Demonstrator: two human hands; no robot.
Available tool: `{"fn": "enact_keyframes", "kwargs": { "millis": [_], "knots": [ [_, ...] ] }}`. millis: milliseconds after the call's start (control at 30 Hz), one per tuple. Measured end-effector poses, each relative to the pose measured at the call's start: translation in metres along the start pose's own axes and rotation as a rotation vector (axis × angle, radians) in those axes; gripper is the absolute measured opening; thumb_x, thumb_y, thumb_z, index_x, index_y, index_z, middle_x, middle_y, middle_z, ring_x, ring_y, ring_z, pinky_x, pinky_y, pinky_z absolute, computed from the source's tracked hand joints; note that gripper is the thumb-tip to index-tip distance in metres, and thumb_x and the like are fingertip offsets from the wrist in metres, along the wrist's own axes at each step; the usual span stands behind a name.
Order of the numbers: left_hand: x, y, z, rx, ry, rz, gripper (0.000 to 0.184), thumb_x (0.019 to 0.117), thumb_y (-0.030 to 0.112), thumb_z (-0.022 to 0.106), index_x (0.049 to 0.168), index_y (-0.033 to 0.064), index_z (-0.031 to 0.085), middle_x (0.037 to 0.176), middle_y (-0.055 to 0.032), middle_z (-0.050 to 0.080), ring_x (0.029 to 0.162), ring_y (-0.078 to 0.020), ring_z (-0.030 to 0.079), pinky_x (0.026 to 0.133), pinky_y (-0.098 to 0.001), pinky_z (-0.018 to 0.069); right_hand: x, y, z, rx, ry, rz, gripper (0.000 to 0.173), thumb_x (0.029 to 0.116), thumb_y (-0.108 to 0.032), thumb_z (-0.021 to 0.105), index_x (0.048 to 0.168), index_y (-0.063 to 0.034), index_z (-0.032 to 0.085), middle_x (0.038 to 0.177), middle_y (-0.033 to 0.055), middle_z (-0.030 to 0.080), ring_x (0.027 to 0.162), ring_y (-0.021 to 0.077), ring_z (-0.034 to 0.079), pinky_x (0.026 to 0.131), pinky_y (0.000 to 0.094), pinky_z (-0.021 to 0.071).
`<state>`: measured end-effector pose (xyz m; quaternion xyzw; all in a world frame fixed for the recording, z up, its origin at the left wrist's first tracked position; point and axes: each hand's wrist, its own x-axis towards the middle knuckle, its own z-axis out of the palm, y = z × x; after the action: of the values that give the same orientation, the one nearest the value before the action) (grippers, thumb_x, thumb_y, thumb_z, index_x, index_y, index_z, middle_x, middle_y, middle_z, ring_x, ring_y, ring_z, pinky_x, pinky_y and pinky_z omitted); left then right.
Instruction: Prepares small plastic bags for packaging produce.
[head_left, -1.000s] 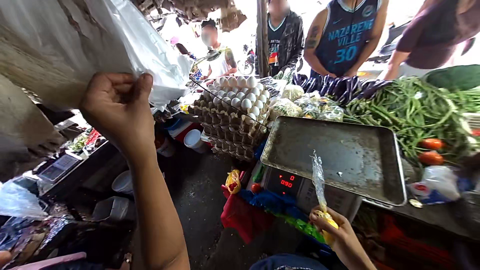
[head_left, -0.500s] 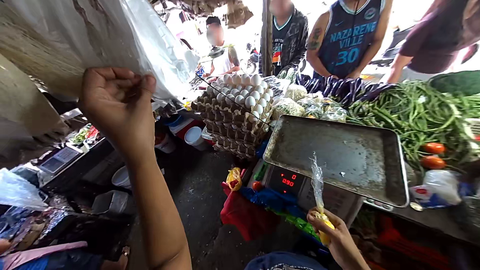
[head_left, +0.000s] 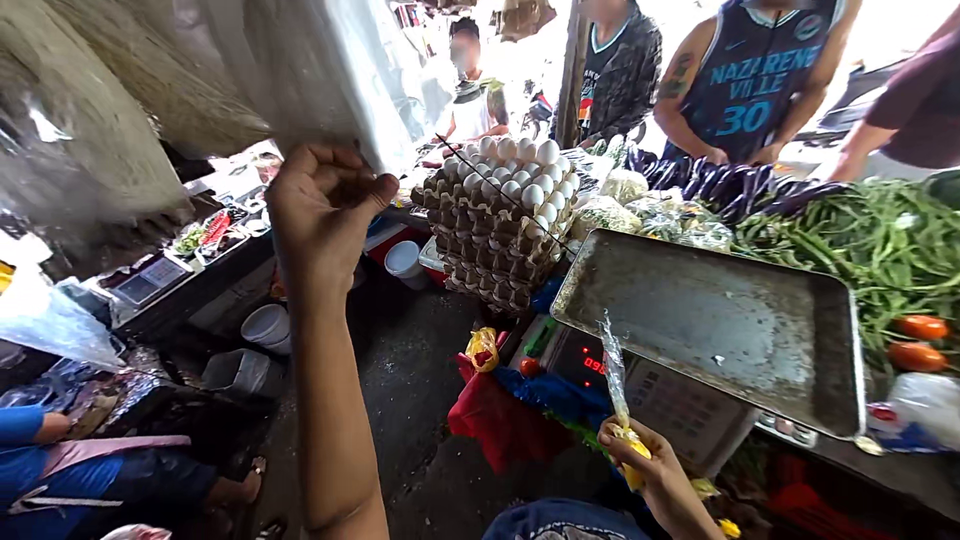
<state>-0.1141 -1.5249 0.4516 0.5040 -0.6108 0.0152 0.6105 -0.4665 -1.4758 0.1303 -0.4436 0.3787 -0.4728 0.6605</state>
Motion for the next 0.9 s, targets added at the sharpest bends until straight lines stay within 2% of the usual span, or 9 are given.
{"fn": "enact_keyframes", "kwargs": {
  "millis": [133,233,300,433,500,567,733,833,900],
  "knots": [
    [-0.008,-0.010,0.006,0.125,0.072,0.138,0.025,0.0944,0.014,0.071,0.115,0.0026,0.062,0.100,-0.0022,0.069,0.088,-0.0067,0.067,0.078,-0.0246,0.0576,0.003,-0.002,0.007,-0.015,-0.022,0.028,0.021,0.0822,-0.028,0.082,0.095,-0.0125,0.075,0.080,-0.0020,0.070,0.064,0.0041,0.062,0.058,0.0189,0.0529],
    [-0.009,-0.003,0.013,0.121,0.006,0.105,0.048,0.0982,0.031,0.068,0.132,0.0008,0.053,0.121,-0.0092,0.062,0.108,-0.0125,0.065,0.087,-0.0280,0.0593,0.013,-0.019,0.017,-0.024,-0.099,-0.033,0.019,0.0841,-0.028,0.081,0.095,-0.0141,0.075,0.079,-0.0028,0.070,0.063,0.0035,0.061,0.057,0.0187,0.0525],
    [-0.004,-0.004,0.022,0.108,0.038,0.088,0.058,0.0945,0.034,0.073,0.134,-0.0017,0.051,0.126,-0.0130,0.062,0.115,-0.0169,0.066,0.092,-0.0328,0.0606,0.030,-0.057,0.034,-0.079,-0.238,-0.200,0.014,0.0894,-0.029,0.077,0.098,-0.0185,0.075,0.082,-0.0059,0.071,0.067,0.0016,0.062,0.060,0.0182,0.0533],
    [0.000,-0.007,0.027,0.161,0.131,0.134,0.026,0.0997,0.013,0.063,0.119,-0.0033,0.063,0.104,-0.0084,0.073,0.089,-0.0082,0.071,0.082,-0.0268,0.0594,0.068,-0.177,0.107,-0.223,-0.325,-0.537,0.014,0.0942,-0.022,0.070,0.105,-0.0163,0.076,0.091,-0.0084,0.073,0.075,0.0006,0.065,0.067,0.0188,0.0558],
    [0.000,-0.005,0.025,0.052,0.131,0.116,0.025,0.0979,0.011,0.066,0.119,-0.0023,0.063,0.103,-0.0063,0.073,0.089,-0.0089,0.072,0.083,-0.0281,0.0613,0.089,-0.223,0.150,-0.291,-0.269,-0.617,0.012,0.0924,-0.017,0.072,0.102,-0.0122,0.075,0.090,-0.0056,0.074,0.074,0.0025,0.067,0.065,0.0209,0.0569],
    [0.000,-0.002,0.024,-0.011,0.137,0.078,0.028,0.0942,0.010,0.071,0.119,-0.0009,0.063,0.104,-0.0050,0.072,0.092,-0.0087,0.071,0.084,-0.0267,0.0610,0.116,-0.254,0.189,-0.314,-0.266,-0.724,0.013,0.0935,-0.019,0.074,0.103,-0.0109,0.074,0.091,-0.0044,0.075,0.078,0.0026,0.069,0.069,0.0228,0.0593],
    [0.000,-0.004,0.021,-0.215,0.169,0.155,0.028,0.0834,-0.001,0.079,0.106,0.0009,0.063,0.092,-0.0014,0.073,0.083,-0.0122,0.073,0.077,-0.0310,0.0639,0.149,-0.285,0.256,-0.344,-0.342,-0.856,0.017,0.0924,-0.027,0.077,0.102,-0.0129,0.076,0.077,-0.0058,0.070,0.064,0.0020,0.061,0.059,0.0242,0.0518],
    [-0.004,-0.001,0.013,-0.295,0.109,0.116,0.032,0.0832,-0.007,0.076,0.110,0.0004,0.061,0.097,-0.0036,0.072,0.090,-0.0148,0.073,0.082,-0.0326,0.0634,0.157,-0.282,0.272,-0.425,-0.331,-0.893,0.017,0.0879,-0.026,0.080,0.094,-0.0115,0.075,0.069,-0.0040,0.065,0.059,0.0051,0.058,0.055,0.0284,0.0496],
    [-0.007,0.005,0.007,-0.364,0.089,0.020,0.028,0.0878,-0.007,0.072,0.114,-0.0013,0.062,0.101,-0.0065,0.073,0.092,-0.0172,0.073,0.085,-0.0348,0.0633,0.158,-0.282,0.274,-0.448,-0.313,-0.903,0.014,0.0895,-0.024,0.077,0.088,-0.0101,0.073,0.067,-0.0038,0.063,0.057,0.0048,0.056,0.053,0.0276,0.0465]
  ]
}}
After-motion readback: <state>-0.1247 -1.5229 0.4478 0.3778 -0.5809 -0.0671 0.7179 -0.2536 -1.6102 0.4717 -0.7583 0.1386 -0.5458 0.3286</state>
